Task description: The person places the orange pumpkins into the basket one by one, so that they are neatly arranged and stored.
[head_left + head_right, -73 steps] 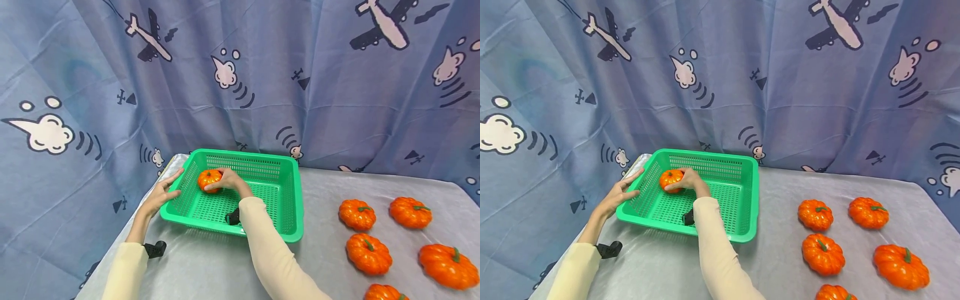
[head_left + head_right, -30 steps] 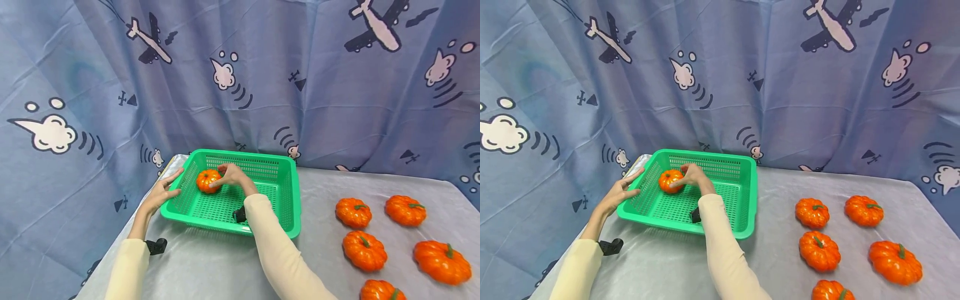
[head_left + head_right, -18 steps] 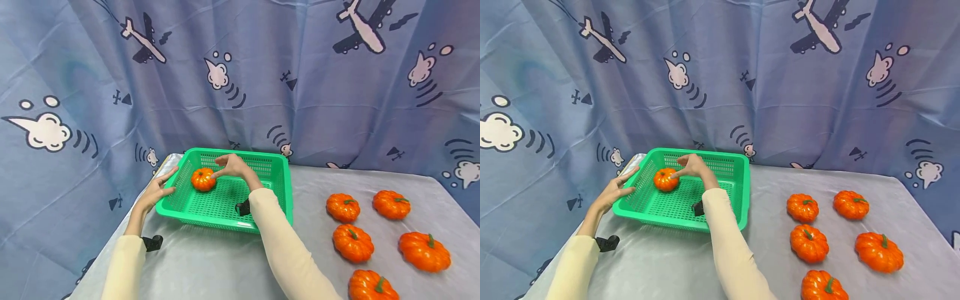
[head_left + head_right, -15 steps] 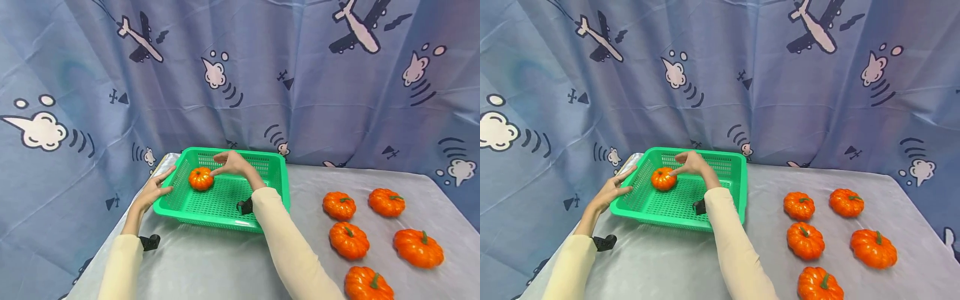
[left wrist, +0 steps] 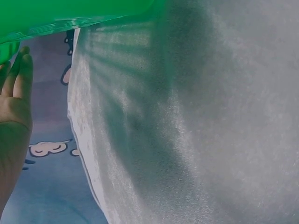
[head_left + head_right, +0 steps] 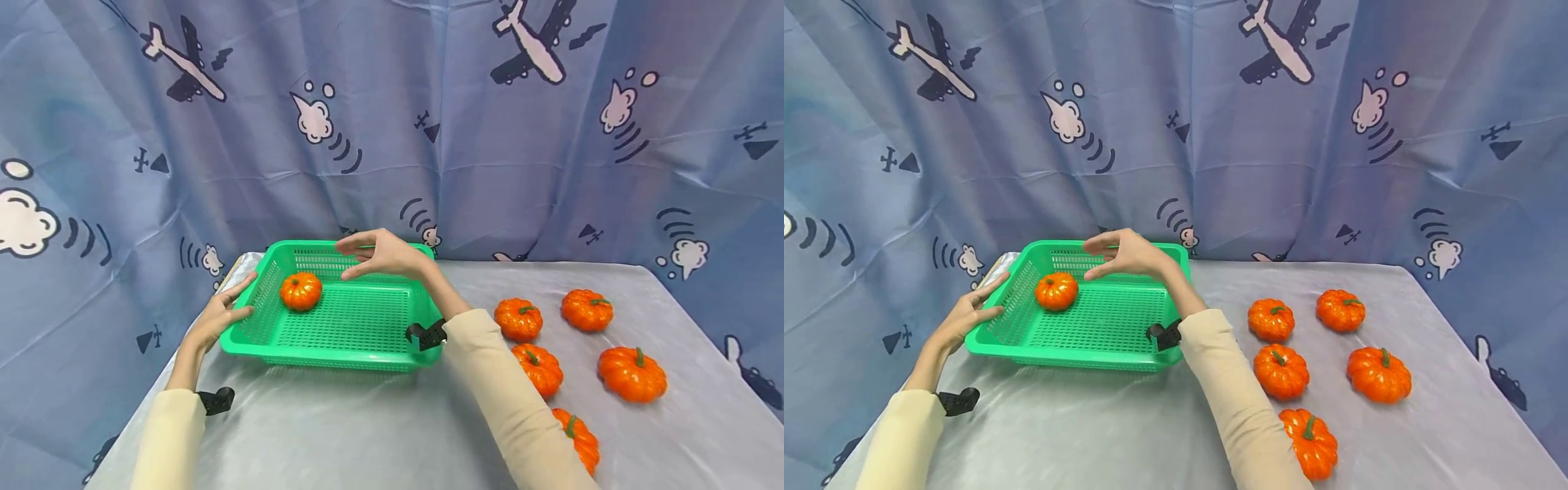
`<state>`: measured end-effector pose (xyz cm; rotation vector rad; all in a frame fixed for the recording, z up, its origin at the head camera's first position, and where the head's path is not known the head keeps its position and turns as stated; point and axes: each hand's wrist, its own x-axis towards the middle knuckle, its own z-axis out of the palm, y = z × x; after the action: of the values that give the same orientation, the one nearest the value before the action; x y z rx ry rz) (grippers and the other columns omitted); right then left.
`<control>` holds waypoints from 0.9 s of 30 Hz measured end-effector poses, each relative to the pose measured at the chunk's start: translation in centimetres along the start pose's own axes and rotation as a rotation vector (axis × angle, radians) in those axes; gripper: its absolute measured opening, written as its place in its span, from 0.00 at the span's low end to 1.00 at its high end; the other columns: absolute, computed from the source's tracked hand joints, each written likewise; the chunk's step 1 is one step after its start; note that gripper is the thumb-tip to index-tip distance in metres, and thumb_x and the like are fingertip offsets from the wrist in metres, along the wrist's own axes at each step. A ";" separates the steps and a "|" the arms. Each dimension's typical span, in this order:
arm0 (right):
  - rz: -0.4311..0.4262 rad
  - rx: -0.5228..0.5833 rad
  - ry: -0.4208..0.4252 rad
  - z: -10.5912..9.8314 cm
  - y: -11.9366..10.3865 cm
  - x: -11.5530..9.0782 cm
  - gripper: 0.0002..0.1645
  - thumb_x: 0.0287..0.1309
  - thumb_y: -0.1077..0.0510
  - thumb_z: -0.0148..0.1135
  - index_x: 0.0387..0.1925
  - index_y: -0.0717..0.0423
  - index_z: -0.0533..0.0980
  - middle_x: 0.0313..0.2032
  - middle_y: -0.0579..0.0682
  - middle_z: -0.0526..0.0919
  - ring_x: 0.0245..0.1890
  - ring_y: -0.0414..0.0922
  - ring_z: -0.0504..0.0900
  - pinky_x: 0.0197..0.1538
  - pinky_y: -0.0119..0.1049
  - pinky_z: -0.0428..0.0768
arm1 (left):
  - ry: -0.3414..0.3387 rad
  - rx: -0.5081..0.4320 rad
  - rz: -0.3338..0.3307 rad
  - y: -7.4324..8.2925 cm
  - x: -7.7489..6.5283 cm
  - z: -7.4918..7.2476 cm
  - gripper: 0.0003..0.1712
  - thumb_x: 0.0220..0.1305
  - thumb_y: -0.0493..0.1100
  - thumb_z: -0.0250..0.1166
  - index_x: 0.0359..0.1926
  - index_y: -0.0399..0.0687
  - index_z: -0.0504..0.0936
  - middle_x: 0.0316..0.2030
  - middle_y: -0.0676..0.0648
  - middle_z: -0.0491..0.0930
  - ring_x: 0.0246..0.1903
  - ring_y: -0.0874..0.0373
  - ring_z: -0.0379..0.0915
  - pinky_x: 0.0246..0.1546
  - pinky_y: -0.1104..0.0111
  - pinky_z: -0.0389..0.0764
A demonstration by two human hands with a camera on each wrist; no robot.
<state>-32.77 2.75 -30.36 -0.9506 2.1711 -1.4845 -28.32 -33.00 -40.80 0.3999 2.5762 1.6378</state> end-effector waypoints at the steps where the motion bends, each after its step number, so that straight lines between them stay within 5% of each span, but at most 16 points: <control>1: -0.010 0.013 -0.001 -0.3 -0.2 -0.6 0.34 0.49 0.64 0.73 0.60 0.61 0.73 0.59 0.52 0.76 0.62 0.47 0.71 0.63 0.36 0.69 | 0.001 -0.002 -0.003 0.0 -0.1 -0.1 0.41 0.64 0.33 0.58 0.74 0.45 0.50 0.74 0.41 0.44 0.71 0.39 0.37 0.54 0.74 0.69; 4: -0.031 0.049 0.000 -1.0 -0.8 -2.7 0.35 0.48 0.66 0.72 0.60 0.62 0.72 0.61 0.55 0.74 0.62 0.46 0.71 0.63 0.38 0.69 | -0.002 -0.010 -0.003 0.1 -0.3 -0.2 0.41 0.64 0.33 0.58 0.74 0.45 0.49 0.74 0.41 0.42 0.72 0.39 0.34 0.65 0.54 0.60; 7: -0.053 0.071 -0.002 -1.7 -1.3 -5.0 0.37 0.47 0.67 0.73 0.61 0.62 0.72 0.62 0.56 0.73 0.62 0.44 0.71 0.62 0.38 0.69 | 0.003 -0.014 -0.011 0.1 -0.5 -0.2 0.42 0.64 0.32 0.58 0.74 0.45 0.49 0.74 0.40 0.41 0.72 0.39 0.33 0.65 0.43 0.54; 15: -0.099 0.197 -0.021 -4.2 -1.3 -13.3 0.42 0.46 0.66 0.73 0.64 0.69 0.66 0.64 0.61 0.69 0.65 0.48 0.67 0.62 0.38 0.69 | -0.008 -0.014 -0.007 0.4 -0.4 0.4 0.42 0.64 0.32 0.57 0.74 0.45 0.47 0.74 0.40 0.40 0.72 0.39 0.32 0.64 0.40 0.50; 27: -0.112 0.260 -0.004 -7.9 3.6 -26.8 0.36 0.53 0.79 0.58 0.65 0.68 0.64 0.65 0.48 0.70 0.65 0.39 0.67 0.61 0.34 0.69 | -0.008 -0.025 0.047 0.3 -0.8 0.6 0.40 0.65 0.34 0.58 0.74 0.45 0.52 0.75 0.44 0.42 0.71 0.39 0.30 0.65 0.39 0.43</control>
<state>-19.57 27.51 -32.89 -0.9944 1.8885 -1.7626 -27.39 -32.57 -40.81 0.4676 2.5563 1.6781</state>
